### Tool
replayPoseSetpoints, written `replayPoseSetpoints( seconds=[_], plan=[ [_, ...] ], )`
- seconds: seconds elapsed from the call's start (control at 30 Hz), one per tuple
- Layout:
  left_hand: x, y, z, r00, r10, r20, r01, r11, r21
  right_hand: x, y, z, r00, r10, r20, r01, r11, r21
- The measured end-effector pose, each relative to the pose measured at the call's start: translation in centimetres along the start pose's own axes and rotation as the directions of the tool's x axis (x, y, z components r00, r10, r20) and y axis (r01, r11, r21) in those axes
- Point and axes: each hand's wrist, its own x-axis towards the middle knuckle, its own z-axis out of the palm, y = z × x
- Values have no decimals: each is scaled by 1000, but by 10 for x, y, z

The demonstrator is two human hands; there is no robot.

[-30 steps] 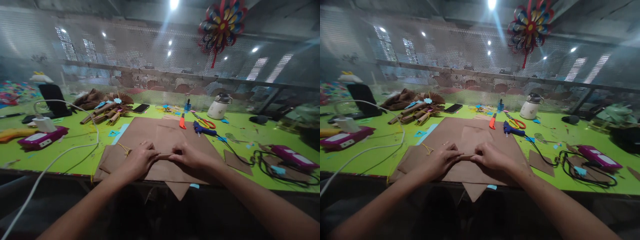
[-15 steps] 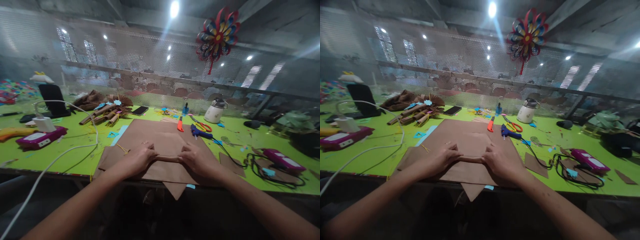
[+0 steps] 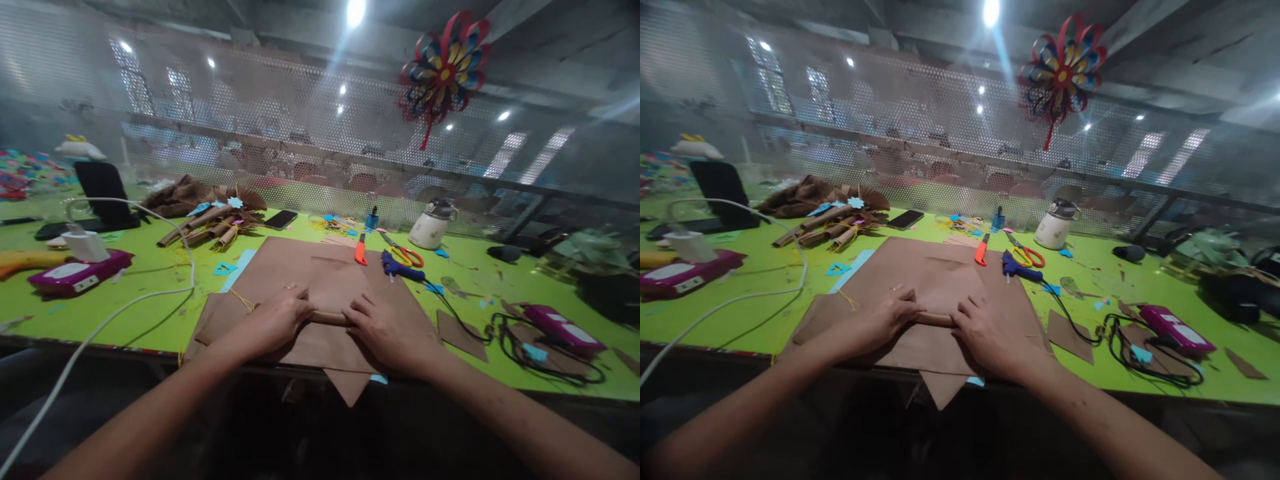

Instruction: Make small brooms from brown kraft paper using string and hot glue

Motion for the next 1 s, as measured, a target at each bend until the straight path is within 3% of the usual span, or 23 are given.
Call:
replayPoseSetpoints(
  seconds=[0.17,0.3,0.5,0.73,1.0],
  plan=[
    [2,3,-5,999,-49,14,49,999,15,11,3,14,999,-41,-25,42,997,65],
    [-2,8,-5,993,-116,-24,118,989,88,10,12,15,1000,29,9,-30,982,189],
    [-13,16,2,995,-73,-73,86,976,202,-3,24,9,998,57,2,-53,921,387],
    [-14,15,2,996,-66,-66,78,977,200,-25,32,8,989,127,81,-148,908,392],
    [-9,7,0,999,-35,-16,38,977,208,-20,45,4,979,137,153,-193,868,457]
  ],
)
